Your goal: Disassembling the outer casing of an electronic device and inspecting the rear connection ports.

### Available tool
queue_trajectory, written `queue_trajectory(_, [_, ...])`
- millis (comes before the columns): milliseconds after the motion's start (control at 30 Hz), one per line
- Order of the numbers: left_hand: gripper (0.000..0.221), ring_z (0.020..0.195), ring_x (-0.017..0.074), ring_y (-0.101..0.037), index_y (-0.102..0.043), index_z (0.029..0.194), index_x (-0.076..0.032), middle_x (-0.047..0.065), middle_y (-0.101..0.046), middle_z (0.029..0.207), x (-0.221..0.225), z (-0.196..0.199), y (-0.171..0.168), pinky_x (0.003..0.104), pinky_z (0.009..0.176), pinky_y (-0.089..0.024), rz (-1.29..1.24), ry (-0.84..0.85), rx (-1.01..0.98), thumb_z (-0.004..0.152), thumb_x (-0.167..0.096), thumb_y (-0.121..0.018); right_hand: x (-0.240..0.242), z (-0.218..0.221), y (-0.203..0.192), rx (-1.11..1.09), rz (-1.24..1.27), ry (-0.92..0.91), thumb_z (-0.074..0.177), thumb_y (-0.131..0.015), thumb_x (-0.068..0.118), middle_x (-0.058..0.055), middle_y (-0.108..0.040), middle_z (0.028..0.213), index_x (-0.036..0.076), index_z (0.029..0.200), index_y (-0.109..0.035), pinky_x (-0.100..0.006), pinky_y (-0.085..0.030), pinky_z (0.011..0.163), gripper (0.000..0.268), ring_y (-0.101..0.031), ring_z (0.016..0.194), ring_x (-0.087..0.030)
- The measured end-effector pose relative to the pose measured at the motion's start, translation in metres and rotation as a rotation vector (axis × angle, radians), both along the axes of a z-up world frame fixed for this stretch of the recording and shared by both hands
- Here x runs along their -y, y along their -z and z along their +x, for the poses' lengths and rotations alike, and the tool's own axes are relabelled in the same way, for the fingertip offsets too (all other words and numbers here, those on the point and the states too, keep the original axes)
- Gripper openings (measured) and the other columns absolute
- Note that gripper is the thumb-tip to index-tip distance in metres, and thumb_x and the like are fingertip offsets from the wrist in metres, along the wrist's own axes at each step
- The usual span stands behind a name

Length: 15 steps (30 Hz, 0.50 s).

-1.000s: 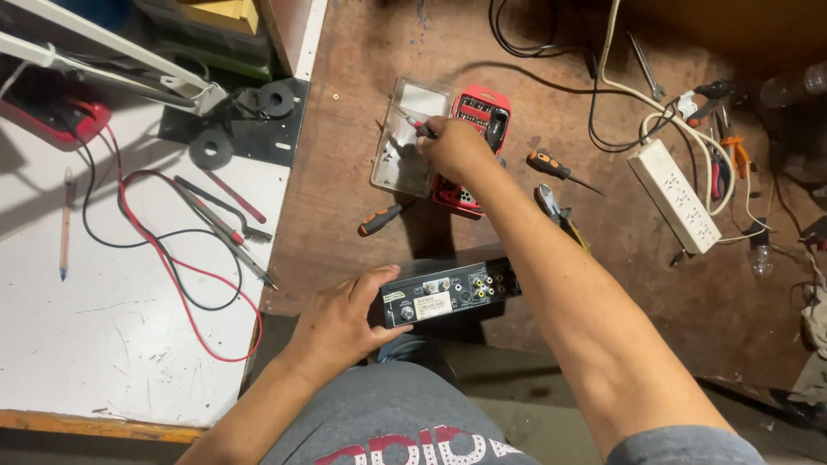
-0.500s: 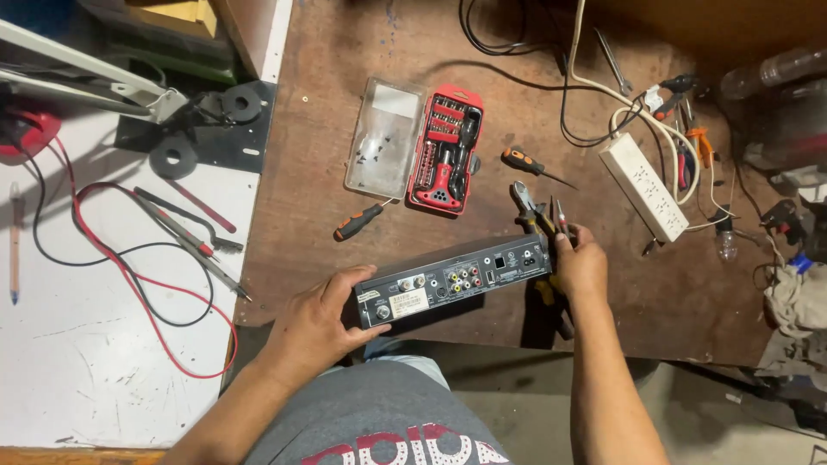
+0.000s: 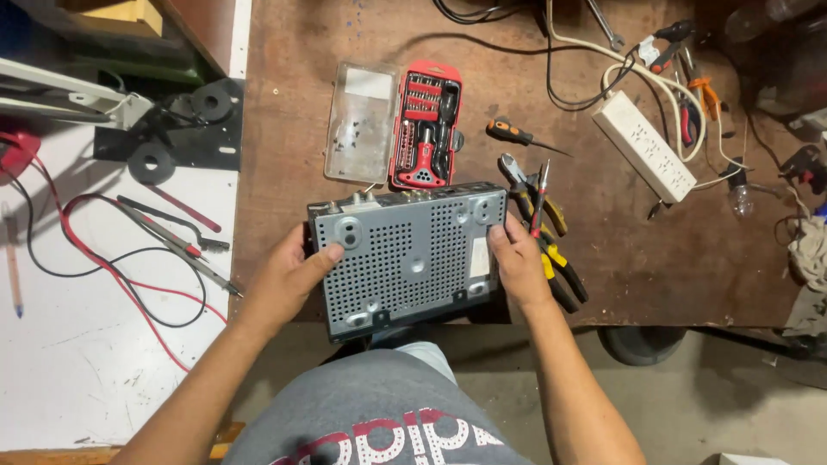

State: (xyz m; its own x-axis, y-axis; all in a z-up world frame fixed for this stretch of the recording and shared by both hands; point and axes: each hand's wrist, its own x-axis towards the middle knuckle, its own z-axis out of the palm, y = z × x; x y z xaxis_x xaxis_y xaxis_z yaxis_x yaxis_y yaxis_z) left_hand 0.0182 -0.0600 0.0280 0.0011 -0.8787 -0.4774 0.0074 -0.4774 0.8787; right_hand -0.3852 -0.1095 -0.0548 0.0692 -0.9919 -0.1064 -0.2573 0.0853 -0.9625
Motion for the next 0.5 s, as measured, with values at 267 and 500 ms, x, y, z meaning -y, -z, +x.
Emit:
queue_trajectory(267, [0.045,0.116,0.023,-0.08,-0.081,0.138,-0.003,0.018,-0.093,0.119,-0.021,0.008,0.007,0.047,0.113,-0.064,0.175,0.051,-0.117,0.115,-0.042,-0.076,-0.039,0.041,-0.066,-0.151,0.342,0.127,0.127,-0.052,0.04,-0.023,-0.088,0.132,0.008,0.161,-0.077,-0.055,-0.057,0.122,0.053,-0.077,0.126,-0.026])
queue_trajectory(500, [0.089,0.122,0.0328,-0.085,-0.077,0.159,-0.007,0.022,-0.088,0.129,-0.014,-0.005,0.008,0.051,0.1,-0.067,0.487,0.17,0.1,0.114,-0.081,-0.055,-0.055,0.039,-0.114,-0.401,0.688,0.073,0.124,-0.059,0.052,-0.024,-0.082,0.152,0.011,0.162,-0.078,-0.056,-0.049,0.133,0.059,-0.072,0.15,-0.035])
